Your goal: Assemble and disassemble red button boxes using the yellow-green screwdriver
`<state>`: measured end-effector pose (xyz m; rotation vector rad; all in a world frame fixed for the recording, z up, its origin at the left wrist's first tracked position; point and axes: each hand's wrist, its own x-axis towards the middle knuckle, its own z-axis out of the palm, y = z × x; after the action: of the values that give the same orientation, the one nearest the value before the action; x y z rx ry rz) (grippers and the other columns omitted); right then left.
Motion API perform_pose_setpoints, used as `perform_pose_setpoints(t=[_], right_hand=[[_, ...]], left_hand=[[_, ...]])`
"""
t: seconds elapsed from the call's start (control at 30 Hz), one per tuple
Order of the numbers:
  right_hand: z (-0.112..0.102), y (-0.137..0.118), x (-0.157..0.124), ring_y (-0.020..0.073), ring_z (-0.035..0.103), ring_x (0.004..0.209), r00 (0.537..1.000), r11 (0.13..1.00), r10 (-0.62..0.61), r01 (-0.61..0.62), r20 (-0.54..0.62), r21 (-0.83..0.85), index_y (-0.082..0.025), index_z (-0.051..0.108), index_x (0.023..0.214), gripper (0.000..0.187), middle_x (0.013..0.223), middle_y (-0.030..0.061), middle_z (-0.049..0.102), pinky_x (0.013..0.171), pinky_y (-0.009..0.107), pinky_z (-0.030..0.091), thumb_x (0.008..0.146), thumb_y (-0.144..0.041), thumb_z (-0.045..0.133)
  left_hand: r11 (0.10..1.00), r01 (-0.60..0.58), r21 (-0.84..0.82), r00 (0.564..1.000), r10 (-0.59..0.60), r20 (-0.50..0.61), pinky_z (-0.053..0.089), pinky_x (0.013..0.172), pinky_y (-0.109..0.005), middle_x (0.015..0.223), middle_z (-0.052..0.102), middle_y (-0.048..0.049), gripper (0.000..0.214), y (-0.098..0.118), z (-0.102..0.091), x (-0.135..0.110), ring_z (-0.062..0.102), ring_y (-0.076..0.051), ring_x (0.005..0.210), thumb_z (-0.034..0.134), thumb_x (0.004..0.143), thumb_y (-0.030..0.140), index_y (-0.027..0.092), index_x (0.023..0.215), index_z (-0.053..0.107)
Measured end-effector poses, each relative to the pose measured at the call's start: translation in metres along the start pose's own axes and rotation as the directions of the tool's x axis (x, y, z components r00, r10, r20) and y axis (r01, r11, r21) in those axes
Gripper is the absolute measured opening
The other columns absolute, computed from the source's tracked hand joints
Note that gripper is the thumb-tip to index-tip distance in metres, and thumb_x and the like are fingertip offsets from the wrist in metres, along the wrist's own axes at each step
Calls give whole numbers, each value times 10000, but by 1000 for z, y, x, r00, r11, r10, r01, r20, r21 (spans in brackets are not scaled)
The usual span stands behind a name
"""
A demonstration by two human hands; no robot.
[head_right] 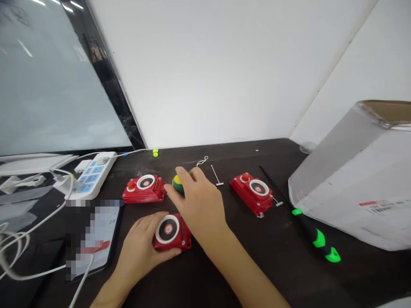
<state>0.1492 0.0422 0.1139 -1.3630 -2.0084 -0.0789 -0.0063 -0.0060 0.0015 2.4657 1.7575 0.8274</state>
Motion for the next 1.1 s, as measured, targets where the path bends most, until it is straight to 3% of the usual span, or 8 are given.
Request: perform_pose_setpoints(t=[0.1,0.23,0.4,0.5,0.67,0.77,0.9,1.1], right_hand=[[0,3,2,129,536,549,998,995,-22,17,52,95,-181,550,1127,358,753,19,600,529,248,409,795,-314,562],[0,3,2,105,538,528,993,962,-23,-9,114,272,-191,556,1010,259,708,-23,619,533,226,421,752,-215,554],[2,2,1,100,561,614,999,962,-10,-3,46,274,-222,617,944,215,954,12,601,561,226,444,733,-253,592],[5,3,1,122,564,631,1000,982,-19,24,-25,187,-214,629,1008,330,867,27,591,552,239,443,741,-407,618],[7,5,0,128,571,631,985,987,-36,62,-169,150,-165,626,939,302,742,14,622,596,238,452,714,-363,665],[2,7,2,101,538,526,995,981,27,-7,-101,195,-172,621,825,238,668,-11,620,541,225,434,676,-342,697],[-3,14,7,78,487,452,995,948,95,-96,17,305,-184,622,844,216,619,-31,602,485,212,409,689,-321,683],[-8,23,11,62,466,461,977,874,-90,-16,194,485,-218,607,934,193,638,-57,595,473,181,397,749,-271,621]], left_hand=[[1000,-23,7,1000,23,-4,447,804,-453,1086,633,-113,789,-3,2,0,597,-296,951,729,521,582,175,1145,472],[1000,-14,11,1000,14,-9,449,801,-443,1071,636,-101,731,-3,3,-1,596,-291,943,752,527,526,181,1118,495],[1000,2,8,1000,-2,-8,447,802,-442,1063,634,-96,705,-3,2,-2,592,-290,940,756,533,493,179,1113,506],[1000,-2,8,1000,2,-15,446,807,-444,1069,633,-96,710,-3,3,-2,591,-292,946,759,527,487,176,1114,508],[1000,-9,14,1000,10,-26,450,798,-436,1072,635,-104,702,-3,4,-2,600,-290,926,743,537,502,179,1116,515],[1000,-8,2,1000,8,-23,452,793,-428,1049,642,-109,689,-3,2,-1,605,-288,911,733,543,515,174,1105,526],[1000,5,-14,1000,-5,-14,453,792,-433,1034,647,-108,677,-2,1,-1,608,-288,903,742,532,504,172,1088,541],[1000,7,-15,1000,-7,-6,455,789,-440,1039,643,-107,688,-2,1,0,605,-288,907,750,529,492,163,1096,540]])
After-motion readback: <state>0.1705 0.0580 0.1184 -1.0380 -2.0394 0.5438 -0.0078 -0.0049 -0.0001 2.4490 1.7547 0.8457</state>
